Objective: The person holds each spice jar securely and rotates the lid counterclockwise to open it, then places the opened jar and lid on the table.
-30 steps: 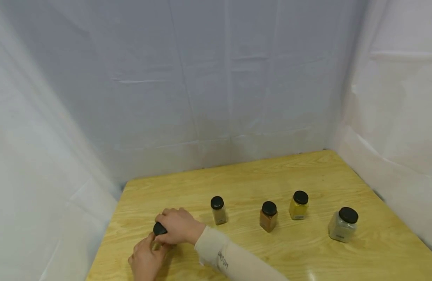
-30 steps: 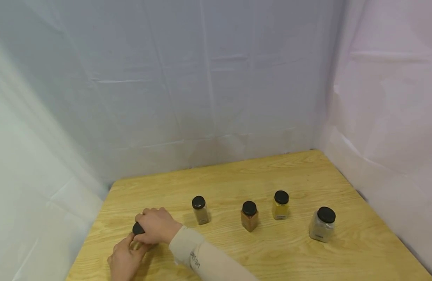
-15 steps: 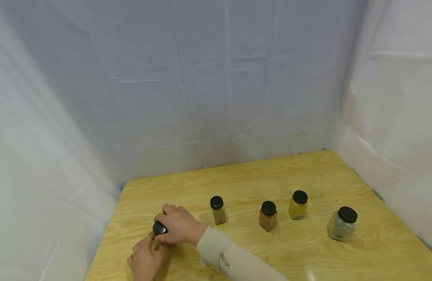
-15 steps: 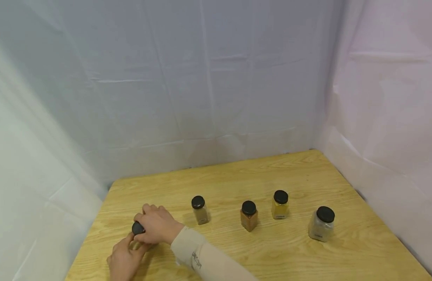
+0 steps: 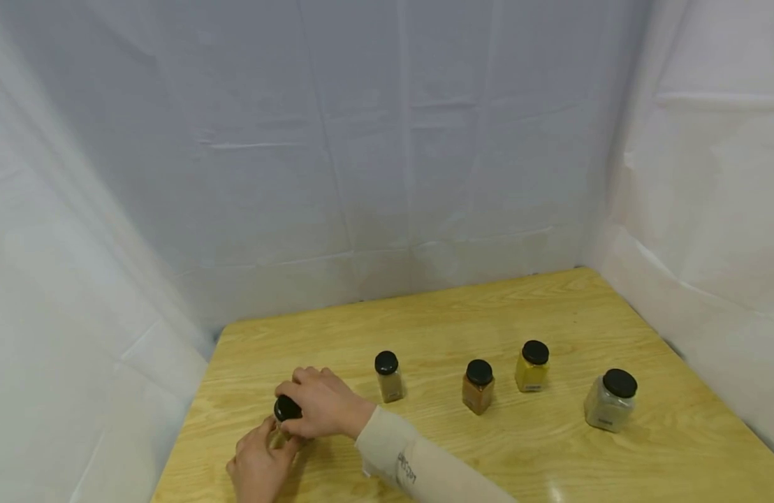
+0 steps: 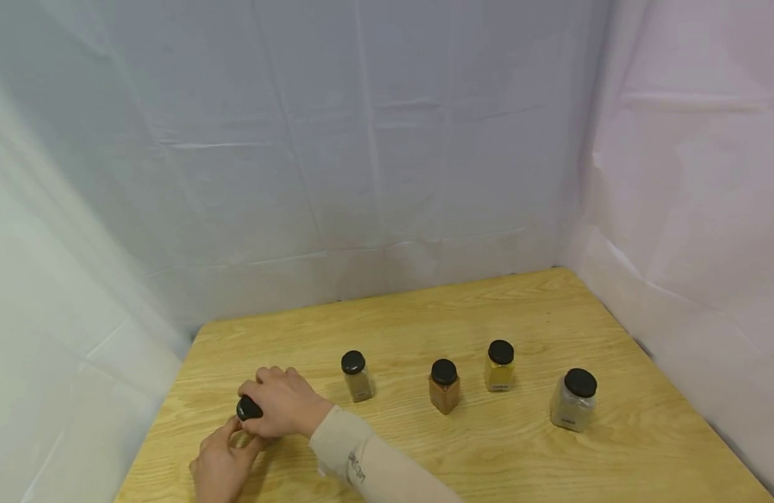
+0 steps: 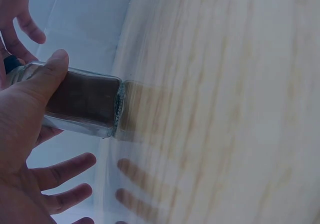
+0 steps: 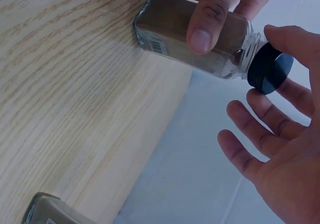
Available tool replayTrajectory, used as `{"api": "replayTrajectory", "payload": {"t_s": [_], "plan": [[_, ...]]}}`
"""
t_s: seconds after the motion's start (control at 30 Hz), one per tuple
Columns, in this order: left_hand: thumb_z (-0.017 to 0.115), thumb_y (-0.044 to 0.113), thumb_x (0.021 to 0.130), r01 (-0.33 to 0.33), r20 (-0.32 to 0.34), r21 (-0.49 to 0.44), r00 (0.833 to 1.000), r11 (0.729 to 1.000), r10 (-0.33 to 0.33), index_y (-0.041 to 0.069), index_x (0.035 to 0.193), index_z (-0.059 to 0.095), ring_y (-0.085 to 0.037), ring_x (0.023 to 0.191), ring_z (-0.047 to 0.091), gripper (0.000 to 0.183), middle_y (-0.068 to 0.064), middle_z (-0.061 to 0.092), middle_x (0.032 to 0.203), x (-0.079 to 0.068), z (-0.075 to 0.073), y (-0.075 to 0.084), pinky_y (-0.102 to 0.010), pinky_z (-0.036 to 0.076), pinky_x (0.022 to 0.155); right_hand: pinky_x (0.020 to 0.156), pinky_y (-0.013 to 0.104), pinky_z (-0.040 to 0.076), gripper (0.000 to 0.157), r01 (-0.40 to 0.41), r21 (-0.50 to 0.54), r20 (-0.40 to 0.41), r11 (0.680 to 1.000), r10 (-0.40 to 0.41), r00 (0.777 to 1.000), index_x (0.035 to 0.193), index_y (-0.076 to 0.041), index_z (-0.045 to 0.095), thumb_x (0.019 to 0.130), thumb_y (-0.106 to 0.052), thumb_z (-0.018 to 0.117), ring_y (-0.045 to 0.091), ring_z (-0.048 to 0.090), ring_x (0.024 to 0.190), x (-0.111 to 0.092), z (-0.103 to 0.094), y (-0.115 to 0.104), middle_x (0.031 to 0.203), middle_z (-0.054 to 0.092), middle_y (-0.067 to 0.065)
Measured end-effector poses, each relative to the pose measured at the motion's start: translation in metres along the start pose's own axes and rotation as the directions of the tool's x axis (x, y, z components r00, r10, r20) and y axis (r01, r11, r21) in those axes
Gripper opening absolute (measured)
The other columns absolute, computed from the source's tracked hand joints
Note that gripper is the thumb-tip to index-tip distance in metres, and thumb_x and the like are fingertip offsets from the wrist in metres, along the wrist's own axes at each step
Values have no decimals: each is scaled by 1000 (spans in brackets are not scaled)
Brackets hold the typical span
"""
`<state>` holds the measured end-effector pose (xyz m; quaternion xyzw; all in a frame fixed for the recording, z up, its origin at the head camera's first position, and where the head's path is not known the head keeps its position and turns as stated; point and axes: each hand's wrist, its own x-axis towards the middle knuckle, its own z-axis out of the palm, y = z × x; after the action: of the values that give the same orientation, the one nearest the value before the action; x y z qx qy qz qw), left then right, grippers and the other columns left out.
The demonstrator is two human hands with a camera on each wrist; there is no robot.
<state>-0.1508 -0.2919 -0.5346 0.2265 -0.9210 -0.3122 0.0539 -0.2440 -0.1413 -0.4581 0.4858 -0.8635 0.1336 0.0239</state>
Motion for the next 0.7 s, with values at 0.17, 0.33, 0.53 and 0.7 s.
{"api": "replayTrajectory", "payload": {"t_s": [0.17,0.33,0.53,0.7], "plan": [[70,80,83,9,12,-2,1000,1000,-9,3,148,56,-56,139,41,102,-28,58,148,0,-1,1,-77,30,102,81,23,44,50,4,18,5,1000,-4,1000,142,-27,63,99,-50,71,4,53,93,-2,-3,1,117,65,-7],[73,71,87,16,6,5,1000,1000,-16,2,148,56,-57,139,41,94,-28,59,147,0,0,1,-78,30,103,86,26,46,49,-8,53,10,999,8,1000,141,-26,62,99,-49,71,5,57,100,-6,-7,3,120,66,-8],[76,68,86,5,-14,19,1000,1000,-5,-1,148,55,-57,139,42,95,-29,58,147,-1,1,2,-78,30,103,93,31,49,45,-7,50,7,999,6,1000,138,-25,61,99,-48,70,7,61,107,-11,-7,6,125,68,-9],[73,72,85,18,-2,21,1000,1000,-18,0,149,54,-58,140,41,99,-29,58,147,-2,0,3,-80,28,104,94,34,49,43,-15,63,10,998,14,1000,135,-25,62,100,-49,70,8,61,106,-15,-8,6,125,69,-11]]}}
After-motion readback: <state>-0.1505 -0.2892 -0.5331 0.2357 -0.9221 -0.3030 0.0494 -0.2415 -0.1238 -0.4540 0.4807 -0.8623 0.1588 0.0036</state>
